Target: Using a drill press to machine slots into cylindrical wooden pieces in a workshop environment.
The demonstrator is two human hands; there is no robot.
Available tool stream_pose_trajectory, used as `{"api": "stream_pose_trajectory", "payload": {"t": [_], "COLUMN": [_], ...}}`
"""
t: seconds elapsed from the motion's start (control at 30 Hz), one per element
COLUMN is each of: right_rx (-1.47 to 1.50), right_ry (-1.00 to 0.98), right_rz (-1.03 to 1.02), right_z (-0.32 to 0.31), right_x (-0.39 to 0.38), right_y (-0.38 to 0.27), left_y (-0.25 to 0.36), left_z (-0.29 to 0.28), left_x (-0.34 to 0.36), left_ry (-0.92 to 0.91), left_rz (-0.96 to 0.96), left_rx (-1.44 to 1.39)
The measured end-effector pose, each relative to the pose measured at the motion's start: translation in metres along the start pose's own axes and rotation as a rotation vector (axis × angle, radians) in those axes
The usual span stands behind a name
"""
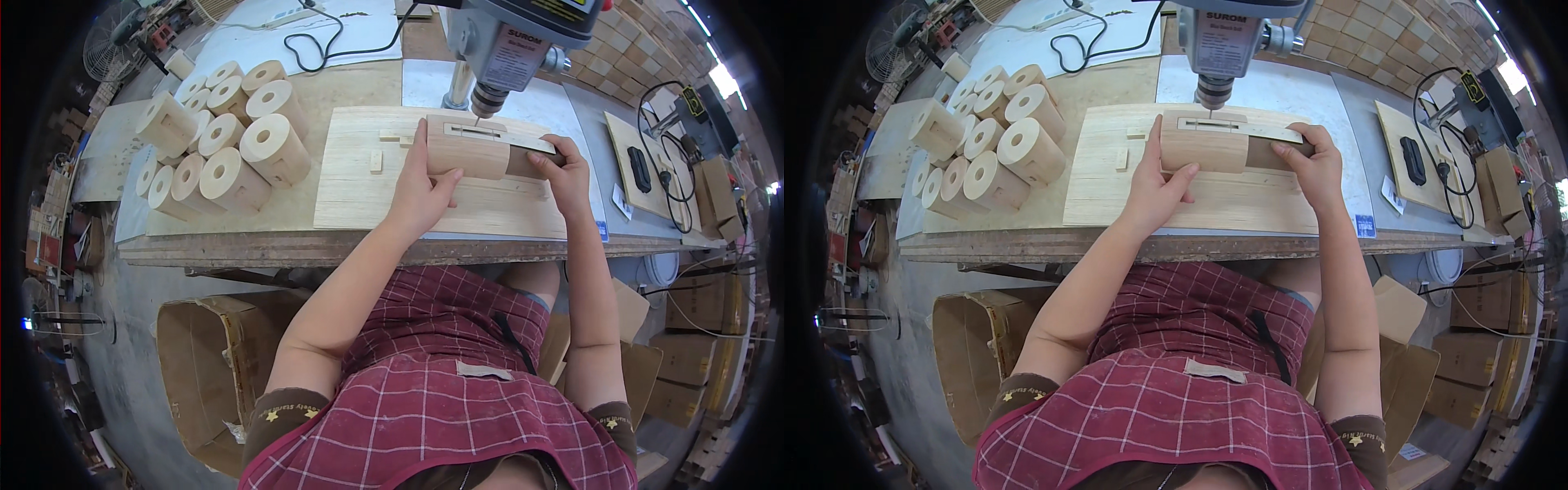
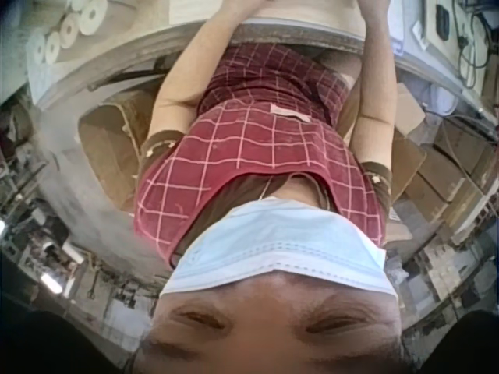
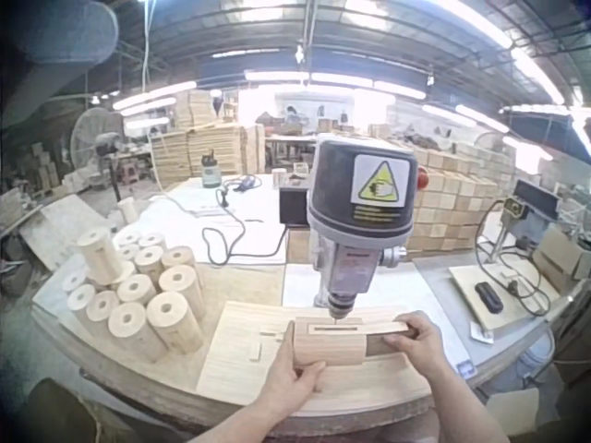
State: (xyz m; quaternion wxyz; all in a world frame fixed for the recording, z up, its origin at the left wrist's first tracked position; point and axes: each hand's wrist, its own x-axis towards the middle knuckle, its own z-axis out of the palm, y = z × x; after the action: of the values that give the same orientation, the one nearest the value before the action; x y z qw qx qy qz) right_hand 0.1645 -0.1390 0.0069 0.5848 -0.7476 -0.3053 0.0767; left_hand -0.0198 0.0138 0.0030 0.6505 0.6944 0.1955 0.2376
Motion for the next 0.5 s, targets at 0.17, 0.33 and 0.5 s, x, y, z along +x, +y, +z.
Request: {"api": "stream_pose_trajectory", "payload": {"t": [0.17, 0.33, 0.5], "right_rx": [-0.022, -0.241, -0.164], "right_ry": [-0.04, -0.073, -0.158], "right_rz": [-0.087, -0.244, -0.202], "right_z": [0.018, 0.02, 0.006], "right_x": [0.004, 0.004, 0.005], "right_y": [-0.005, -0.009, -0.017], "left_y": [-0.003, -0.006, -0.005], "left_z": [-0.007, -0.011, -0.006], "left_x": [0.005, 0.004, 0.005], "left_ry": [0.034, 0.037, 0.108], "left_rz": [0.066, 0.066, 0.046], "left_rx": [-0.126, -0.117, -0.046]}}
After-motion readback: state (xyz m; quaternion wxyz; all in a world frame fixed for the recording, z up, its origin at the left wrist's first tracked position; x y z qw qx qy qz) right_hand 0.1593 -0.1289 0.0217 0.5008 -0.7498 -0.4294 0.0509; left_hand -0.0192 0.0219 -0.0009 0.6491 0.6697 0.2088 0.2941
